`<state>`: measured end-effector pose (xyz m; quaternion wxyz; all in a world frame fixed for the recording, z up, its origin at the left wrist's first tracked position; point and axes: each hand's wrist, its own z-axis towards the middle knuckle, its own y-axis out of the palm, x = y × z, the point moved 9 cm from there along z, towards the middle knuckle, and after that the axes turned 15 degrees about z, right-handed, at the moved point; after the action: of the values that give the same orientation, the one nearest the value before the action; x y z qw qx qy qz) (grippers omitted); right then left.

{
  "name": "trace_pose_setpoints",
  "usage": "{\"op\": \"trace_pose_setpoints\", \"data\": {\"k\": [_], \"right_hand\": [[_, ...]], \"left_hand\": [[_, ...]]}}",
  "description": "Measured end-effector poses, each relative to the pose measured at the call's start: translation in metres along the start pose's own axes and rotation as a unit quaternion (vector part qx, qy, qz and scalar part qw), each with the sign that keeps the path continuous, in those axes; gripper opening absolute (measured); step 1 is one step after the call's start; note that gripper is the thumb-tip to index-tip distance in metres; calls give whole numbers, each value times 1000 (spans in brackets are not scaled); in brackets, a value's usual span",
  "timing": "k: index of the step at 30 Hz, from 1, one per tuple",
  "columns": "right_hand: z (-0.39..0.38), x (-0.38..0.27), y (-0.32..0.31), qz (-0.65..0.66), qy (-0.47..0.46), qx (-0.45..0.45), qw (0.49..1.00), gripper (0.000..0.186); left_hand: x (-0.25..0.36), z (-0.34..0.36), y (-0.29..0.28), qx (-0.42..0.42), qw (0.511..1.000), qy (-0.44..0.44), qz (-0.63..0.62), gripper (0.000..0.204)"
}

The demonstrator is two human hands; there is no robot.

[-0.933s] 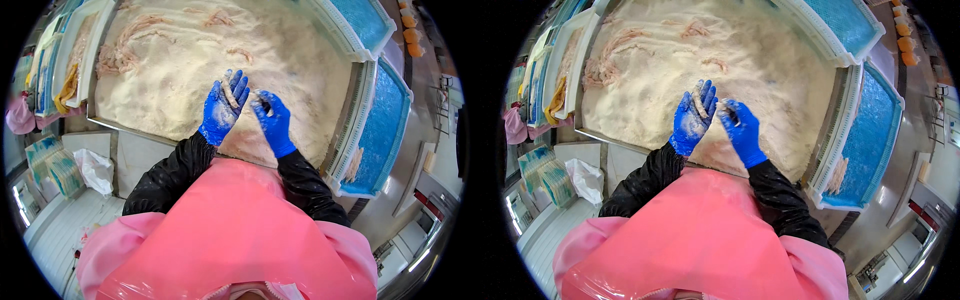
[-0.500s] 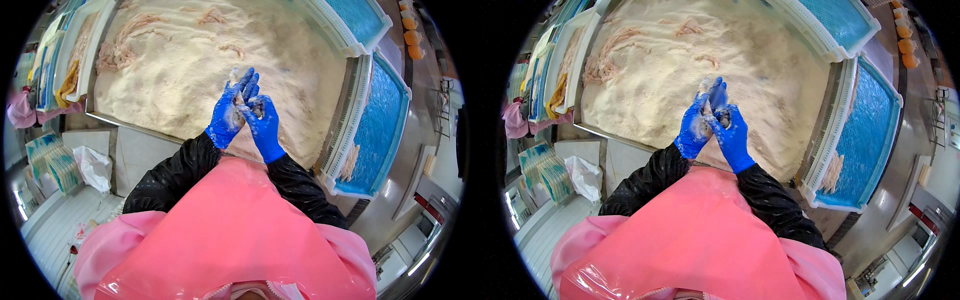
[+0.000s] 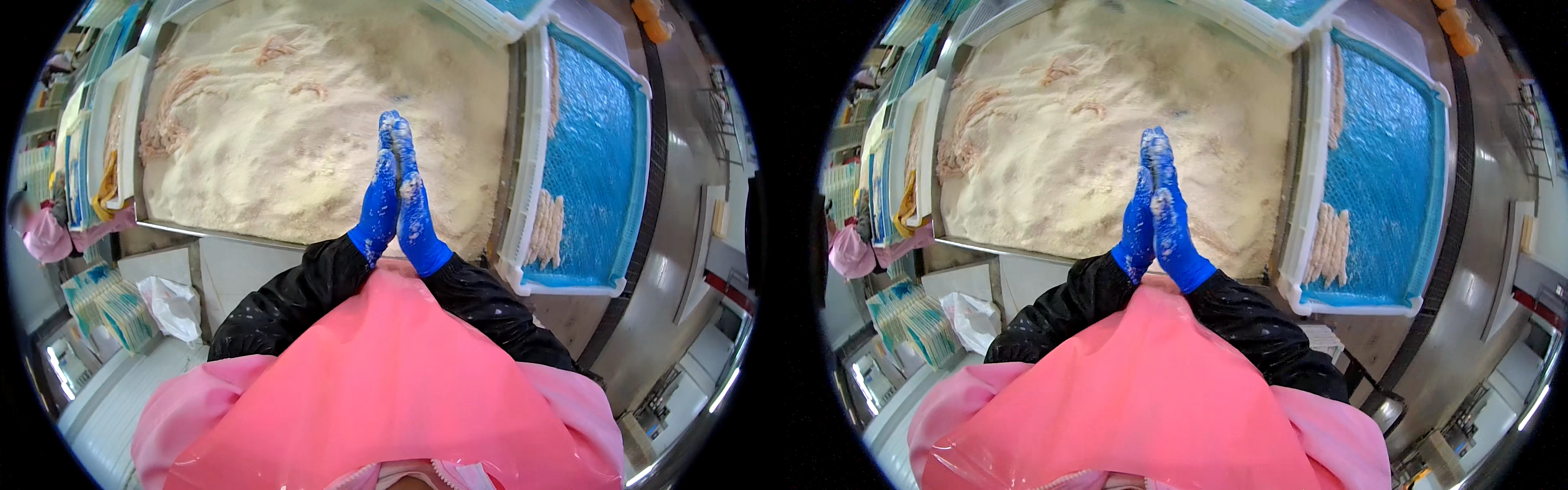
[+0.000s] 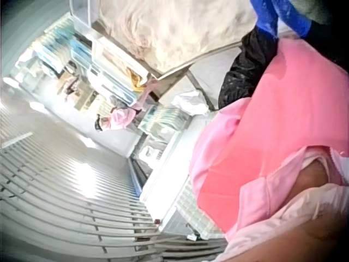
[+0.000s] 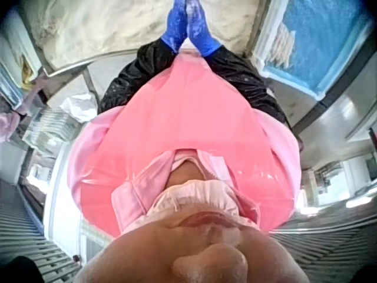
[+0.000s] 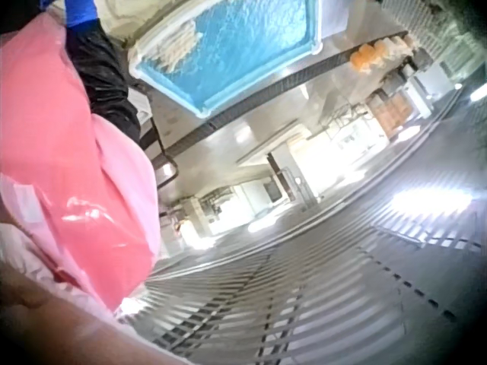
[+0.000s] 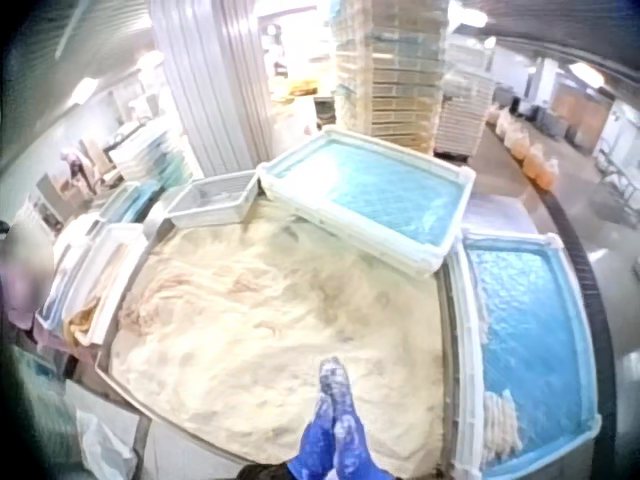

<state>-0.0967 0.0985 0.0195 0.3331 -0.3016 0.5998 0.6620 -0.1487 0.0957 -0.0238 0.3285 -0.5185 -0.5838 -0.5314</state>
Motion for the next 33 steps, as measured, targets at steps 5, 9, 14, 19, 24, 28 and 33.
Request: {"op": "trace_pose_setpoints", "data": {"k": [5,9,14,19,24,28,33], "right_hand": [[-14,-23,-27,125,39,67,989,67],[-25,-70,-49,32,-20,43,998,62],[-41,-96,-107,172,-27,173,969,57],[-28,-139,-188,462,-30,172,869,60],[2,-175,-260,-32,-75,162,983,55],[14,-152,-290,-132,-34,168,976,57],[17,-143,-286,-36,-1,139,990,62]], "left_hand": [[33,-2,59,-47,994,72,-72,57],[25,-2,98,-75,995,45,-41,57],[6,2,157,-129,991,15,39,57],[7,1,186,-111,989,30,98,57],[15,4,174,-45,990,47,125,57],[10,9,136,2,986,77,151,58],[-4,5,59,62,979,63,182,58]]}}
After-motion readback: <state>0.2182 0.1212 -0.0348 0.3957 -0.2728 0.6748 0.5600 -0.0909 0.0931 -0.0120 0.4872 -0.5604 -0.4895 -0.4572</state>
